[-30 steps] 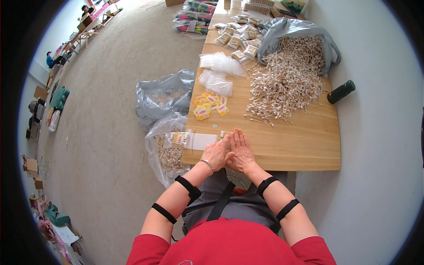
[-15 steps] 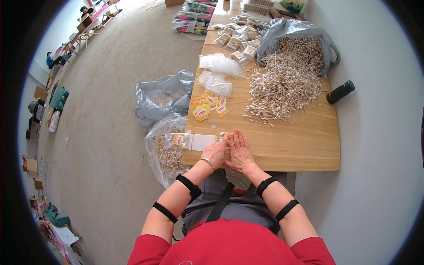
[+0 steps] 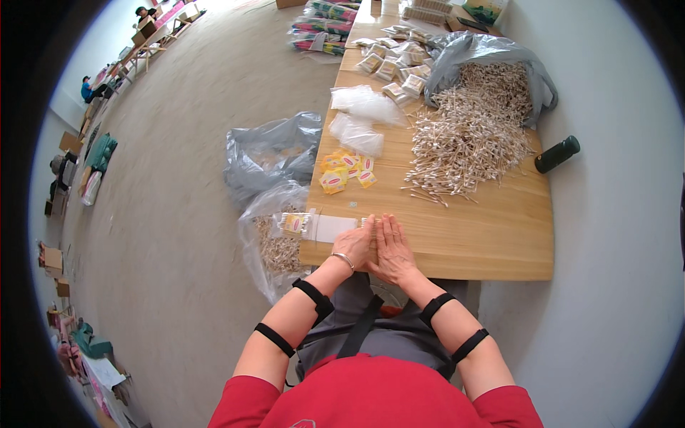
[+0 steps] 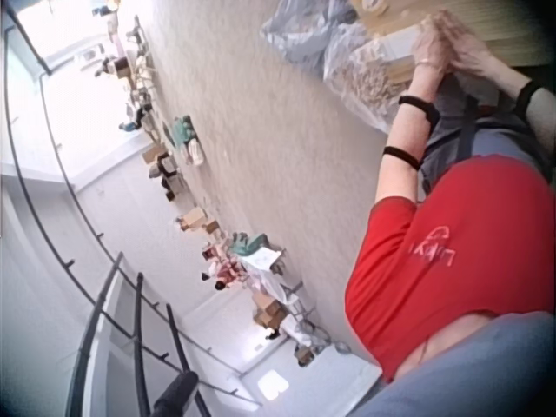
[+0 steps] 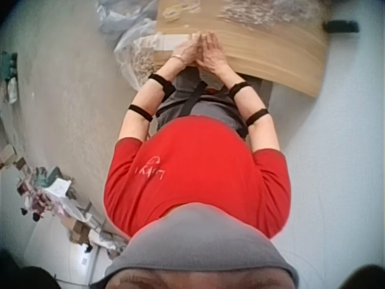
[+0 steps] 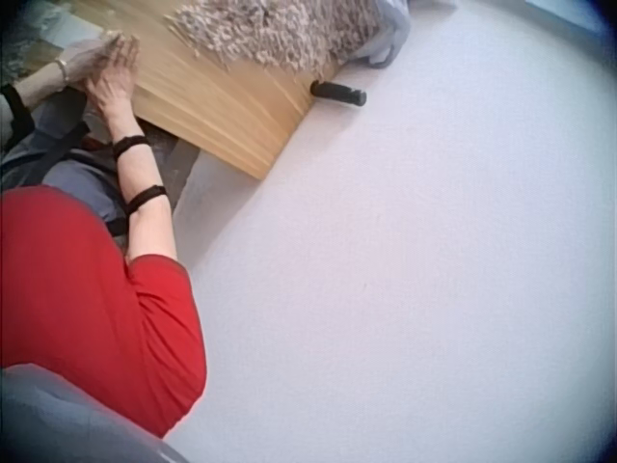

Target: Packaging cotton swabs into small plastic bags and sealing them at a manufacturing table.

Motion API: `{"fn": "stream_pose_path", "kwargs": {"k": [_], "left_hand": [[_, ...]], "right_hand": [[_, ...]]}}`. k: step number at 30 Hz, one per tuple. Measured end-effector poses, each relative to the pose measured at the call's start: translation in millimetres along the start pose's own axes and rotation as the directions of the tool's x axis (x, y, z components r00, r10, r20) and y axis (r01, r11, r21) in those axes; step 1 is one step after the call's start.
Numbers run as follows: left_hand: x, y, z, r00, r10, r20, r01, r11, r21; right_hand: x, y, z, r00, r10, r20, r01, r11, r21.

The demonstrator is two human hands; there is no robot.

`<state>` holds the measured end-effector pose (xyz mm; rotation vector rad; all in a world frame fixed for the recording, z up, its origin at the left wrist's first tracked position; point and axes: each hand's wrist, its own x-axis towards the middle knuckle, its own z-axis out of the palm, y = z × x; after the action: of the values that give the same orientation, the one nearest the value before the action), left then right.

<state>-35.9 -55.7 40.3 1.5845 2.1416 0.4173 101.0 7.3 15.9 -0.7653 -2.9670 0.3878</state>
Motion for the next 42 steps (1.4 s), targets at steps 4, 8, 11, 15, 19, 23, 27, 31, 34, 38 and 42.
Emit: {"fn": "stream_pose_path", "kwargs": {"k": [4,8,11,15,19,23,27,31,34,38,42], "left_hand": [[-1,-8,6,0.999,0.019,-0.026,-0.02,0.999,-0.044],[4,-4,2,0.994,-0.097,-0.043,0.089,0.982,-0.169],[10,-24,18,0.872,-0.104,-0.479,-0.084,0.931,-0.356],[17,-31,28,0.863,-0.224,-0.452,-0.263,0.565,-0.782],[18,-39,26,0.891,-0.289,-0.351,-0.289,0.235,-0.928],[6,-60,16,0.878,-0.324,-0.353,-0.294,0.217,-0.931],[0,-68,8,0.884,-0.327,-0.335,-0.247,0.281,-0.927],[-4,-73,9,0.859,-0.334,-0.387,-0.209,0.461,-0.862],[-3,-75,10,0.836,-0.327,-0.44,-0.229,0.522,-0.822],[-5,-73,4,0.848,-0.292,-0.442,-0.2,0.596,-0.778],[-23,-103,-16,0.823,-0.317,-0.472,-0.146,0.684,-0.715]], "right_hand": [[0,-5,1,1.0,0.016,0.022,-0.016,1.0,-0.007],[0,-4,1,0.997,0.068,0.029,-0.067,0.998,-0.014],[5,-14,4,0.998,0.052,-0.025,-0.051,0.998,0.031],[17,-28,9,0.996,0.088,0.029,-0.088,0.996,0.01],[26,-39,23,0.994,0.067,-0.081,-0.067,0.998,0.007],[39,-63,26,0.995,0.079,-0.066,-0.073,0.993,0.094],[48,-74,29,0.993,0.099,-0.065,-0.091,0.99,0.108],[50,-76,27,0.996,0.079,0.027,-0.082,0.987,0.137],[53,-79,21,0.99,0.089,0.111,-0.101,0.989,0.107],[53,-76,32,0.994,0.112,0.011,-0.112,0.992,0.054],[52,-79,27,0.994,0.109,0.024,-0.111,0.985,0.135]]}}
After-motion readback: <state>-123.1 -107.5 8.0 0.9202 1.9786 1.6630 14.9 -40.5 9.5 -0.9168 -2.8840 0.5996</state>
